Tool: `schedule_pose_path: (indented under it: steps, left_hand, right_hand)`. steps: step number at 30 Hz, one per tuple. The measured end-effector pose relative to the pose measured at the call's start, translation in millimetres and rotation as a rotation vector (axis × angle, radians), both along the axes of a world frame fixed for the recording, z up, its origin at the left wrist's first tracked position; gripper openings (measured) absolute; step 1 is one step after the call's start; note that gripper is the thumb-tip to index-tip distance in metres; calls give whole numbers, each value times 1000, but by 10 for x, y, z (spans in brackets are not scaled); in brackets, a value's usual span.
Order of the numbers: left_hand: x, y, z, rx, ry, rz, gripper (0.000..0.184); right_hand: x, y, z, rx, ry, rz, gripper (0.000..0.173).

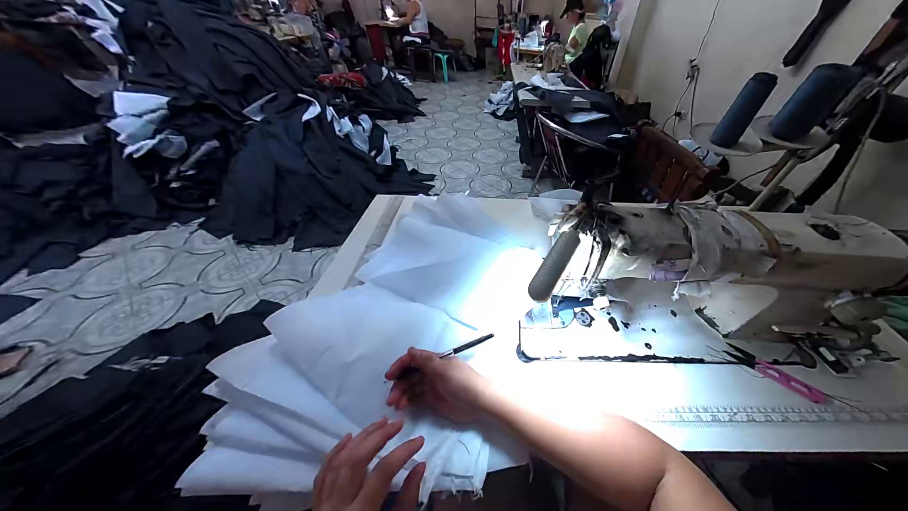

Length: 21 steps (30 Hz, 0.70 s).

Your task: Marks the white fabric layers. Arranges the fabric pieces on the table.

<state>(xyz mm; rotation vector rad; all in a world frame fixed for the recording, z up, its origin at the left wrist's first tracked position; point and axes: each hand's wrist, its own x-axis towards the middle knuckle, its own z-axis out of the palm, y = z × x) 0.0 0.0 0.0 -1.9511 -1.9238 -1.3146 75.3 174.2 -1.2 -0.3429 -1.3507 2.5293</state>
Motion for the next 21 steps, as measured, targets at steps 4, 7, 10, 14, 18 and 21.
schedule_pose_path:
  steps: [4,7,10,14,18,21]
  left_hand:
    - [-1,-149,-846,-41,58,198,33]
    - [24,-166,-1028,77,40,205,38]
    - [-12,-135,-990,113,14,190,37]
    - [-27,-111,-968,96,6,170,39]
    - [15,-72,-974,121,-98,164,50]
    - [79,-4,-929,139,-116,241,39]
  right_hand:
    - [15,-63,66,-59,-36,-45,42]
    - [27,-74,79,-33,-1,-74,44]
    - [15,-18,-10,31,57,-104,50]
    - [89,101,61,37,45,-140,50]
    - [182,327,107,-22,64,-285,51]
    - [165,429,-45,-98,33,-409,49]
